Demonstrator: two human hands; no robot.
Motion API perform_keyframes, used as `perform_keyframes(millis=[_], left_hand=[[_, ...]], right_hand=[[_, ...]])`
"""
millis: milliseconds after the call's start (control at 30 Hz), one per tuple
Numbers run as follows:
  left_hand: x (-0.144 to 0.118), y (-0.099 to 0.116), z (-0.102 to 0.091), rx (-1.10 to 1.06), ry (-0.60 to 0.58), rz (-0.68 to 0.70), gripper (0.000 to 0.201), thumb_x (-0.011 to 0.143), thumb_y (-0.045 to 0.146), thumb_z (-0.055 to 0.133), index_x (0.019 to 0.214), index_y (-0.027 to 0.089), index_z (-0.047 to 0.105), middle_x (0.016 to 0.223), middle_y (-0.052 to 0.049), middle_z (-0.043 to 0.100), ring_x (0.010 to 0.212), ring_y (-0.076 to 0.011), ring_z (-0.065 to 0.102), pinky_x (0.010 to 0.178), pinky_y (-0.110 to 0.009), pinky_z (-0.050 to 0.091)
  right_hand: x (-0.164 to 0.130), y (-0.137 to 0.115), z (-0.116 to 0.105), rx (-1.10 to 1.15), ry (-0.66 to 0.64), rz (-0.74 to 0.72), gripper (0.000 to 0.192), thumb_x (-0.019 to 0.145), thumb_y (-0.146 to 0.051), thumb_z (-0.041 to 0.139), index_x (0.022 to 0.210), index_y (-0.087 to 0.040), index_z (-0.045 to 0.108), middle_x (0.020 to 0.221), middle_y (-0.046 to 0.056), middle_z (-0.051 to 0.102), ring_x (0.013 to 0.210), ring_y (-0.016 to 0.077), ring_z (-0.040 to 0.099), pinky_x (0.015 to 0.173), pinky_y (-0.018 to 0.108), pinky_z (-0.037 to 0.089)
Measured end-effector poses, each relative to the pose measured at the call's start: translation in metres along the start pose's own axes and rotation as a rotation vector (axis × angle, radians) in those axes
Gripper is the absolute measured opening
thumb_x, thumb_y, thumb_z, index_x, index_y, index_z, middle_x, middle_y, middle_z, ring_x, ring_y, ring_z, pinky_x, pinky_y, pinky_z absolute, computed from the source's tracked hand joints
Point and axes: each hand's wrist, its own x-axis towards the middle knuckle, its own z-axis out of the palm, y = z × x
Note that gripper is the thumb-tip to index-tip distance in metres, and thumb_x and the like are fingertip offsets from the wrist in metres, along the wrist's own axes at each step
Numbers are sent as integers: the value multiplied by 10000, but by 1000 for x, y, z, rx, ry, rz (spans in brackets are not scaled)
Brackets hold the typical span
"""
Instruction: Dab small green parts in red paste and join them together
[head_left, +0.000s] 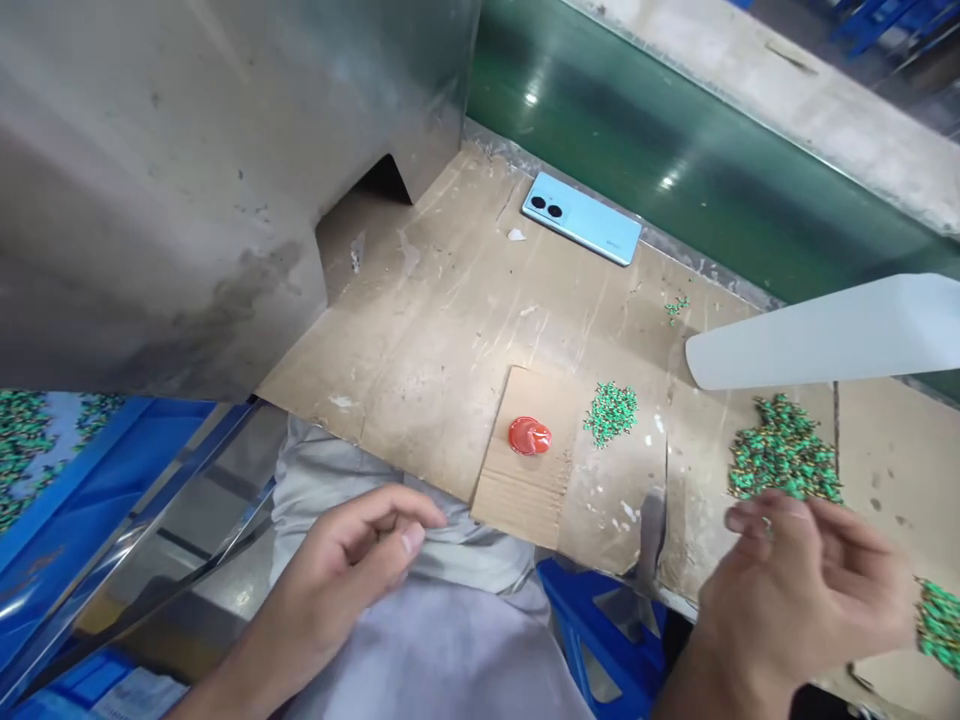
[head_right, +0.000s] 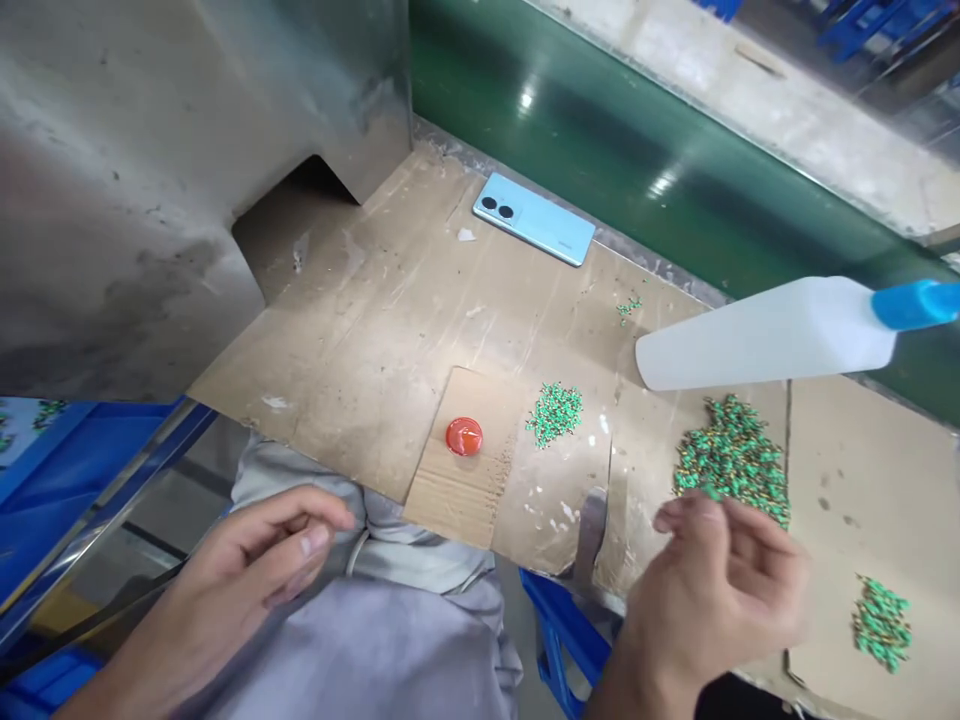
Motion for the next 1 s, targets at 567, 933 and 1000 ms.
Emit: perform_keyframes(millis=[567,933,1000], left_hand=[[10,11,23,-702,-70,-162,225,772,205,987,837,133,784,768,-6,688,586,-45,628,521,-72,527],[14,-4,27,-331,-293,-37,300,971,427,758,921,132,760,720,9,567,532,-55,326,475,-181,226],[12,-4,31,-88,-293,55,303,1013,427,690,971,140,778,727,-4,599,558,-86,386,500,-212,286]], right_hand=[[-12,1,28,-435,-872,-300,247,1048,-405,632,937,-201,715,941,72,714,859,236,672,796,402,536],[-16,-6,19,-340,-809,-342,129,1055,-310,596,981,-218,647,969,66,664,920,245,657,829,404,509],[-28,-21,18,-148,-850,-409,31,1028,-206,638,1008,-225,652,969,50,669,924,226,667,832,376,526]])
